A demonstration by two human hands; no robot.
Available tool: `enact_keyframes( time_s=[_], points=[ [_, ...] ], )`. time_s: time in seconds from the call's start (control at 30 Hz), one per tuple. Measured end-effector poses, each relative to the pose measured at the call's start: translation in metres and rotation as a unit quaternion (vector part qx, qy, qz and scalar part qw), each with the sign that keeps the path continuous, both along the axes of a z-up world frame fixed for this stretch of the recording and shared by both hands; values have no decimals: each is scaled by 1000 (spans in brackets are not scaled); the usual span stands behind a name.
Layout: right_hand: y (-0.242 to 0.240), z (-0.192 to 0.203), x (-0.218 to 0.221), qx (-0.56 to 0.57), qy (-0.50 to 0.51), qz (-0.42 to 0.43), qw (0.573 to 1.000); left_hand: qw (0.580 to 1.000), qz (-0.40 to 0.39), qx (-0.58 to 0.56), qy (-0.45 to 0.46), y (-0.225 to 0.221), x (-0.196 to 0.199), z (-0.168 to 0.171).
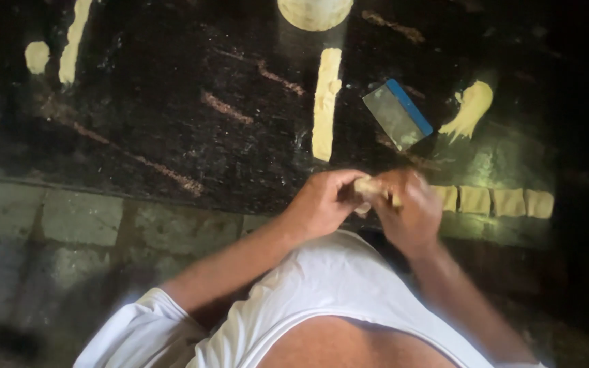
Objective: Shaping small portions of dough and arranging them into a baking tray.
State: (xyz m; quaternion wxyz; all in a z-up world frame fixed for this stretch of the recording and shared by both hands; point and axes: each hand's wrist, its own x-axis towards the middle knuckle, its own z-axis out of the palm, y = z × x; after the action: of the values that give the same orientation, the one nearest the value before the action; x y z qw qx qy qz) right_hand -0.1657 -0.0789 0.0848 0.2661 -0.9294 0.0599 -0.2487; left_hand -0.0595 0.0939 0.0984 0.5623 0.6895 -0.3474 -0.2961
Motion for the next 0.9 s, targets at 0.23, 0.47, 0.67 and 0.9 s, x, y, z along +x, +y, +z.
enact_keyframes(
  time_s=[0.23,0.47,0.67,0.9],
  points=[
    [-1,-9,-11,-101,-99,77,987,931,58,-134,335,-11,-8,-33],
    [-20,2,32,-12,-4,133,991,919,215,-117,308,-2,10,-39],
    [-39,-32,140,-51,-10,68,996,917,255,-162,262,34,20,-34],
    [-24,-31,171,-81,20,56,995,926,260,-157,224,54,30,-47]
  ],
)
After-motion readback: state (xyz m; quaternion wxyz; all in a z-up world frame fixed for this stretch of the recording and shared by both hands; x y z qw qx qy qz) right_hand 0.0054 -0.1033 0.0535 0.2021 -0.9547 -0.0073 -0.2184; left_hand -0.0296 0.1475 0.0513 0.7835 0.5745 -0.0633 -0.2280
